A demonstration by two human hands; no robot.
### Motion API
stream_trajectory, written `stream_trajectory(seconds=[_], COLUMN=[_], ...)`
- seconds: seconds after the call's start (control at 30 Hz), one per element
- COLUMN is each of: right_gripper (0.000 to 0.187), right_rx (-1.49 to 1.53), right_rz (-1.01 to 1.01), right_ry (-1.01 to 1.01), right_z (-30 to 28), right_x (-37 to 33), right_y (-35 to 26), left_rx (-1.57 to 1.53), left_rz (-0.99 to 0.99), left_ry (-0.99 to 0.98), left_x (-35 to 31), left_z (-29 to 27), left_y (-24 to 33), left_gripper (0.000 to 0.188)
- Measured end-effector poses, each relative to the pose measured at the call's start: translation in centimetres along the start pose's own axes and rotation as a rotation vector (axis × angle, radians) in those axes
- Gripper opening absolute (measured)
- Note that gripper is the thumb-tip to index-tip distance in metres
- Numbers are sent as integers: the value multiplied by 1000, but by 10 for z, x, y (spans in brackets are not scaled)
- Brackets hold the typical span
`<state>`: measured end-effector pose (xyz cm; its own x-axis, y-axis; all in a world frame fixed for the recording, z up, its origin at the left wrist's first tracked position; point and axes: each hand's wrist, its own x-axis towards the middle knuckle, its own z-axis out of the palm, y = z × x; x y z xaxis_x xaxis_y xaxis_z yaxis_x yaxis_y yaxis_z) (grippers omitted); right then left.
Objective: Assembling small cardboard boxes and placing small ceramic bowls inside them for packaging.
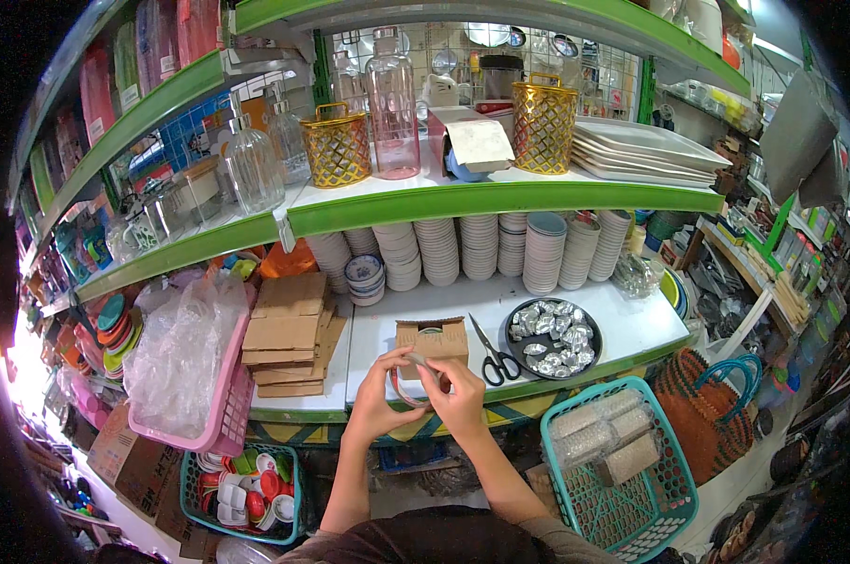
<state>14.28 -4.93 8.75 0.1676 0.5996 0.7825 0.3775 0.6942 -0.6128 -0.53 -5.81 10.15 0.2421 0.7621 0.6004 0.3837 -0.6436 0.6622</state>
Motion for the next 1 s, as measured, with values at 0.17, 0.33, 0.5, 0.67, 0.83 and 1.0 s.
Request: stream_trajectory(seconds=[0.17, 0.33, 0.5, 0.67, 0.83, 1.0], right_gripper=[14, 13, 15, 10, 13, 15], right_rx=[35, 74, -88, 55, 19, 12], right_rz=[101, 173, 54, 167, 38, 5], right_ry=[-25, -68, -140, -43, -65, -64], right_z=[-2, -4, -6, 2, -2, -1], right_x=[-2, -2, -6, -4, 2, 0], right_y=[3, 6, 15, 0, -2, 3], left_rx=[54, 86, 23, 70, 77, 86], left_rz=[18, 35, -27, -4, 17, 30], left_ry=[-5, -19, -64, -32, -5, 18], left_x=[-3, -4, -6, -5, -4, -3], left_z=[0, 1, 3, 1, 1, 1], left_y=[2, 5, 4, 5, 0, -3], left_gripper=[65, 62, 65, 64, 65, 66])
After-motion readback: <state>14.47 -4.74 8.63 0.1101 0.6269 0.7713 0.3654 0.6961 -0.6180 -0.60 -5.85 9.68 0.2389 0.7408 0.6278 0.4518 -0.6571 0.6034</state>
